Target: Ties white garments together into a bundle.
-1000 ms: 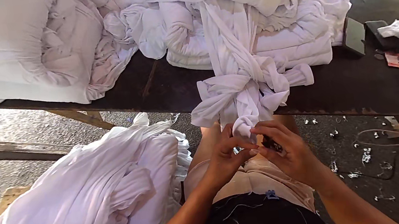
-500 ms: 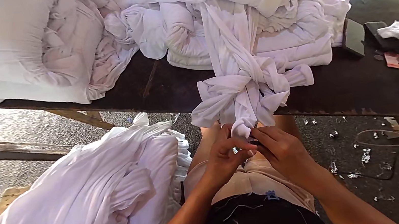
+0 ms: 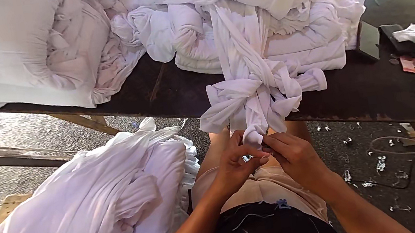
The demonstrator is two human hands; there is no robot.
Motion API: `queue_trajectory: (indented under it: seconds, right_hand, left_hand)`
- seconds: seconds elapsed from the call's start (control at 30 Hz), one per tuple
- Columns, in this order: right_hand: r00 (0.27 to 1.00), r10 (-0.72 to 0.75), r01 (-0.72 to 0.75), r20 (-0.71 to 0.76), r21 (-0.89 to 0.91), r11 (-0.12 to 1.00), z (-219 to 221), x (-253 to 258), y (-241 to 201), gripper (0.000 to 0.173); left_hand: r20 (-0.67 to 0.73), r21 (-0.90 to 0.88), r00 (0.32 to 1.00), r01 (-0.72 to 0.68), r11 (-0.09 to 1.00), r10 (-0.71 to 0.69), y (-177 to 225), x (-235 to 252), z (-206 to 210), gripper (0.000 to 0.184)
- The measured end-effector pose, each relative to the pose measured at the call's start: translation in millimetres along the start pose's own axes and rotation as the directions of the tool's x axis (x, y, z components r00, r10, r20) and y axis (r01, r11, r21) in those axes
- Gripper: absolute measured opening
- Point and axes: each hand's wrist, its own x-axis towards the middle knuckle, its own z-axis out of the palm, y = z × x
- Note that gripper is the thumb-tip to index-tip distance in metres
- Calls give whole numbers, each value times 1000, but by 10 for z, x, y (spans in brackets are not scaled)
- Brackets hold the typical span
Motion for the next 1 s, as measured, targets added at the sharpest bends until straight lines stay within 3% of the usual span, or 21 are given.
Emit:
queue_trajectory:
  seconds: [0.4, 0.57, 0.77, 0.83, 1.0]
  right_hand:
    - [997, 73, -71, -16, 60, 996, -90, 52, 55, 26]
    - [992, 113, -116, 52, 64, 991, -126, 49, 70, 32]
    - [976, 218, -206, -19, 267, 941, -158, 87, 95, 31]
    - [974, 226, -215, 14, 364, 906, -110, 92, 106, 31]
    - [980, 159, -193, 118, 400, 896, -33, 81, 128, 30]
  left_hand:
    - [-27, -27, 998, 50, 998, -50, 24, -10, 9, 7]
    - [-19, -52, 998, 54, 997, -55, 23, -3, 16, 6]
    - [-5, -47, 999, 50, 998, -50, 20, 10, 27, 8]
    - [2, -48, 998, 62, 997, -62, 27, 12, 47, 8]
    - [-82, -108, 985, 144, 984, -153, 37, 16, 73, 13]
